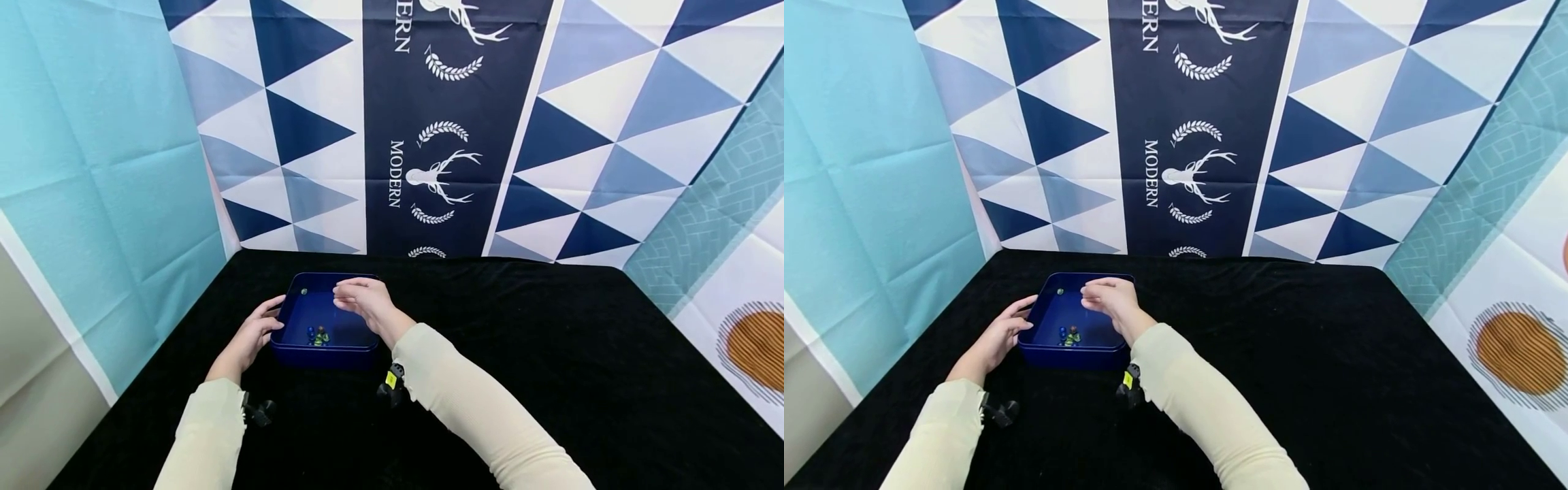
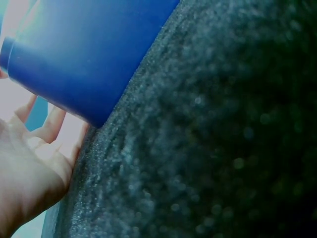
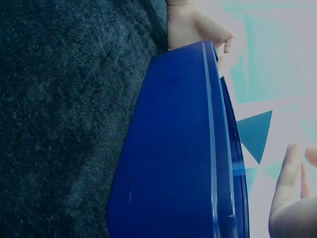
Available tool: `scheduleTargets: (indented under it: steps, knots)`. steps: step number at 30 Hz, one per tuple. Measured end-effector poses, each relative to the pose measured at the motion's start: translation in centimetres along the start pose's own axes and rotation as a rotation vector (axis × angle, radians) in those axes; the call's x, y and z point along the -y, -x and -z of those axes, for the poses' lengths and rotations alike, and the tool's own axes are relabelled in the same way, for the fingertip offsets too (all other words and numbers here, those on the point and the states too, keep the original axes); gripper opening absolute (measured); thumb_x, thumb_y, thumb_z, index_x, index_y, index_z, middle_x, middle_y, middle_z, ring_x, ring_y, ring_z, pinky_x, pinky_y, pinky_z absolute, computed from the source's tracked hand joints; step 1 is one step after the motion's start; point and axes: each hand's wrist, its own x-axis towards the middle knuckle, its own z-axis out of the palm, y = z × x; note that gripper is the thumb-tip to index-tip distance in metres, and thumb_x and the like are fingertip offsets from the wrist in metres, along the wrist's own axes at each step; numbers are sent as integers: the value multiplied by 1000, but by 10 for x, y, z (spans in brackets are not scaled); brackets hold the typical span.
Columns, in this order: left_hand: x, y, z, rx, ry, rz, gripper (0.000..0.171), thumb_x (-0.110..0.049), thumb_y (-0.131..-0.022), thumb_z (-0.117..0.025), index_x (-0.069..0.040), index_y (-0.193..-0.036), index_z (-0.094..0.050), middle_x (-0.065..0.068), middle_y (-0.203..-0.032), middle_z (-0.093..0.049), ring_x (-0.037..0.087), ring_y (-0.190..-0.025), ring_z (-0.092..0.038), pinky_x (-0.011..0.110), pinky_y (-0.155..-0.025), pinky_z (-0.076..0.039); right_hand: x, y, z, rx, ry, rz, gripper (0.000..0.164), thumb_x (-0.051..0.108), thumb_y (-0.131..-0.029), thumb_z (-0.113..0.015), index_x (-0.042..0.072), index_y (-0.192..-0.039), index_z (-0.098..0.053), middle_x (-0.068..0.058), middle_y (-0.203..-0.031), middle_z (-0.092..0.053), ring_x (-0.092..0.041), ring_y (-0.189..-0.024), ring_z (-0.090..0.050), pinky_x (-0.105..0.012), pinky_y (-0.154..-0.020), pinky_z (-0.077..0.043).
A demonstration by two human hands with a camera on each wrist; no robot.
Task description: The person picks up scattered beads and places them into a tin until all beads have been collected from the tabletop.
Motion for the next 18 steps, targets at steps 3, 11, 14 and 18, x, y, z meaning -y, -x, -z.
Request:
scheduleTargets:
  steps: [3,11,14,18]
  knots:
    - [0,0,0,-5,-7,4,63,-6,-90,-45,-11,-148,-23,21,-146,-22,29,-120,-38,34,-93,-36,0,0,3,1,-2,10,32,1,-83,-66,-9,-113,-60,-12,-91,-67,-16,-75,-64,-27,-72,-52]
    - [1,-1,0,-3,13,-6,62,-4,-90,-43,-10,-148,-22,22,-146,-22,32,-122,-36,33,-93,-37,-7,5,14,-26,-49,26,26,0,-84,-63,-8,-109,-62,-23,-107,-63,-15,-72,-64,-27,-72,-52]
    - [1,-1,0,-3,15,-6,62,-4,-90,-43,-10,-148,-22,22,-146,-21,33,-123,-35,37,-95,-35,-11,10,21,-25,-55,42,27,-1,-85,-62,-9,-110,-61,-23,-106,-63,-14,-71,-64,-26,-71,-52]
    - [2,-1,-1,-4,16,-1,62,-4,-90,-44,-10,-148,-23,22,-147,-20,34,-125,-33,41,-98,-32,-17,18,31,-19,-46,66,30,0,-84,-63,-11,-111,-59,-20,-97,-66,-14,-70,-65,-26,-70,-52]
